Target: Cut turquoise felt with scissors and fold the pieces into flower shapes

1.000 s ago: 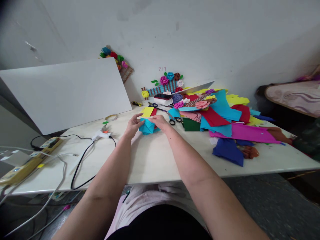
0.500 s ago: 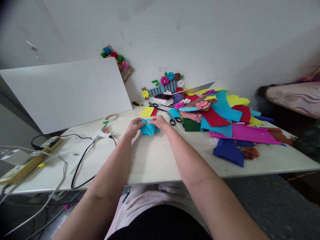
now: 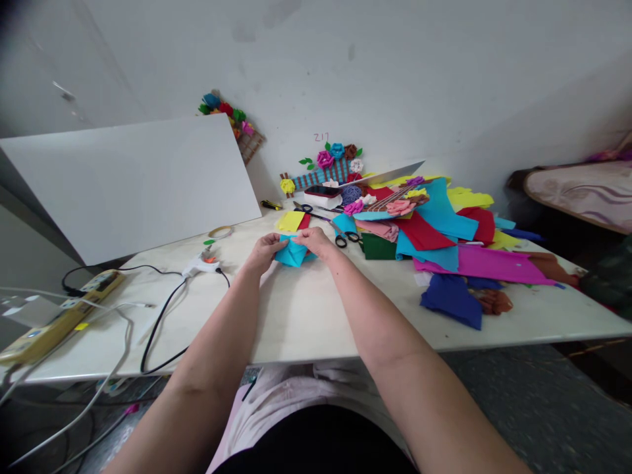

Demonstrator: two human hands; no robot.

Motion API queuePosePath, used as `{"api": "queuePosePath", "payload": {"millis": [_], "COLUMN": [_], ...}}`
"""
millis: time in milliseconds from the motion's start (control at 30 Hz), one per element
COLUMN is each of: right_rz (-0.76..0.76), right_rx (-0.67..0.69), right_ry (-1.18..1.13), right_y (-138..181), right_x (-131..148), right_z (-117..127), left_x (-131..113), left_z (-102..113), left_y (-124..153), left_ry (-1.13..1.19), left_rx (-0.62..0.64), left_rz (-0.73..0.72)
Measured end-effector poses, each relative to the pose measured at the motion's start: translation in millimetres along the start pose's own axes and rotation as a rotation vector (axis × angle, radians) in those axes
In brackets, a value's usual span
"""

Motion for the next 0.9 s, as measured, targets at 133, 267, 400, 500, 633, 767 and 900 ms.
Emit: {"api": "queuePosePath", "payload": {"millis": [133,267,400,500,633,767,900], "right_rz": [-0.042,-0.106,-0.090,-0.061,-0.048,-0.074,-0.095], "right_rx": [0.042,0.111,0.106,0.097,0.099,0.106,0.131], "right_ry": [-0.032,-0.036,-0.021,-0.017,-0.034,-0.051,-0.079], "right_y": [-1.1,1.5,3.3,3.1,1.6,1.7,4.4], "right_x": [-5.5,-9.8,-7.0,-4.5,-4.7,-6.4,-4.5], "right_z": [-3.1,-7.8,-8.4,-8.5,-9.1,-9.8,-11.7], "left_x": [0.9,1.0,1.8,2.9,3.6,0.8,-3.5], "left_z": [1.1,0.8,-1.2,-1.8,-1.6,-0.4,-0.3], "left_y": [-1.0,-0.6,-0.2,-0.8,-1.0,0.4,2.4], "left_ry": [0.005,0.008,-0.002,-0.006,-0.009,0.013,0.004], "left_rx": [-0.002,-0.012,-0.009,-0.004,0.014,-0.003,-0.032], "left_rz": [-0.006,0.000,0.008,0.004,0.002,-0.006,-0.017]}}
Point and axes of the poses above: each hand's wrist, its own y-axis away from the middle knuckle, its own z-axis out of the back of the hand, x = y × z, the point moved 6 cm from there along -y, towards the middle knuckle, and after that the axes turned 13 degrees about -x, right-handed, at the moved point
